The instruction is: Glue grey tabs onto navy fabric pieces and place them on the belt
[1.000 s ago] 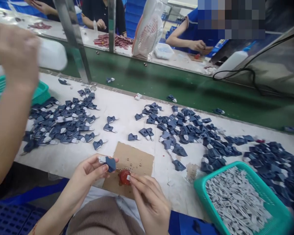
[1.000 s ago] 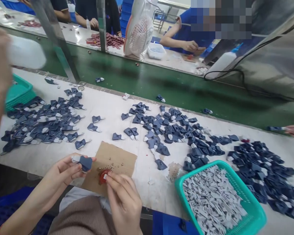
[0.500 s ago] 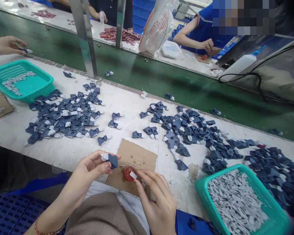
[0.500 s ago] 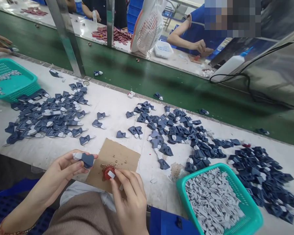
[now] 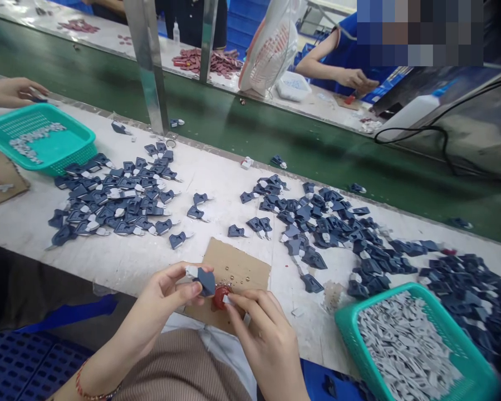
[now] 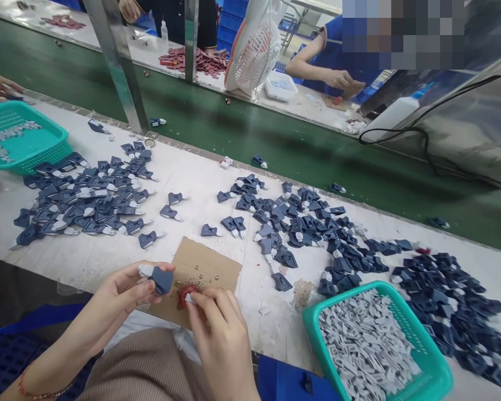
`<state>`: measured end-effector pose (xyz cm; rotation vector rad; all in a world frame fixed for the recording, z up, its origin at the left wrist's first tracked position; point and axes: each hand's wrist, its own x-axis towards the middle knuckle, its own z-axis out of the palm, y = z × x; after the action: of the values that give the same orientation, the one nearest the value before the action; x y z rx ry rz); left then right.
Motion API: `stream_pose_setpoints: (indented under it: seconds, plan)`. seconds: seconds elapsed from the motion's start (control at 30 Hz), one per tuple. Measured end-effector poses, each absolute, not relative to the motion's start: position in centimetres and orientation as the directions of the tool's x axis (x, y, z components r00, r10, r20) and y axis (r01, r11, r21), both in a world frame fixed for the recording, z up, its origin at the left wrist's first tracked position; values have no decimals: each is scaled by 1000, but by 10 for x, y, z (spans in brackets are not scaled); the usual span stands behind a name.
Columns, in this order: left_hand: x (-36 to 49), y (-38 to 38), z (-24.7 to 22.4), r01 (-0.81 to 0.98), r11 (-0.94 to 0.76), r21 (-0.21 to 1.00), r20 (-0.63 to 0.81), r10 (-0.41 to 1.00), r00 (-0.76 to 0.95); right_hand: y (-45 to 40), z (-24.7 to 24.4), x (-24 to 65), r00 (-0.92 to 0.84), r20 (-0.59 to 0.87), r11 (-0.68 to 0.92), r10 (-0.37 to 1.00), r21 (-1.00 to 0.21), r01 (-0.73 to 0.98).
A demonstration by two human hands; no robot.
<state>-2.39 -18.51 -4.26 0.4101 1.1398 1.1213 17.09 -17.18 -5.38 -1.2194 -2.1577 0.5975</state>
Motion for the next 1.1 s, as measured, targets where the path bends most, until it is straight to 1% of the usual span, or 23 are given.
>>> stream_pose_setpoints:
  seconds: [0.07, 0.17, 0.27, 0.33, 0.4, 0.5, 0.57, 0.8, 0.97, 1.03, 1.1]
  plan:
    - [-20, -184, -42, -522, 424, 741, -496, 868, 1, -171, -52, 170, -420, 260, 482, 869, -635, 604]
    - [-17, -181, -41, -552, 443, 707, -491, 869, 68, -169, -50, 169, -405, 263, 470, 876, -655, 592]
    - [-16, -178, -43, -579, 455, 676, -482, 868, 119, -168, -44, 171, -331, 219, 375, 918, -750, 545]
    - [-14, -177, -44, -610, 421, 672, -443, 888, 124, -167, -39, 171, -235, 165, 260, 958, -845, 468]
    - [-10, -177, -46, -635, 373, 677, -396, 911, 113, -167, -33, 169, -137, 123, 164, 983, -923, 349]
    - [-3, -178, -49, -652, 332, 682, -357, 929, 101, -167, -25, 161, -91, 81, 97, 993, -978, 187]
    - [0, -179, -50, -651, 315, 691, -344, 935, 87, -168, -22, 154, -109, 54, 70, 993, -987, 148]
    - [-1, -180, -48, -631, 264, 730, -295, 954, 58, -172, -20, 149, -88, -68, -55, 994, -988, 143]
    - [-1, -182, -49, -628, 301, 718, -318, 944, 89, -168, -18, 157, -179, -95, -63, 979, -983, 175]
    - [0, -181, -50, -621, 312, 719, -324, 941, 98, -166, -16, 156, -173, -161, -140, 972, -982, 128]
    - [0, -180, -50, -609, 321, 725, -331, 938, 101, -164, -15, 155, -174, -270, -274, 947, -962, 1]
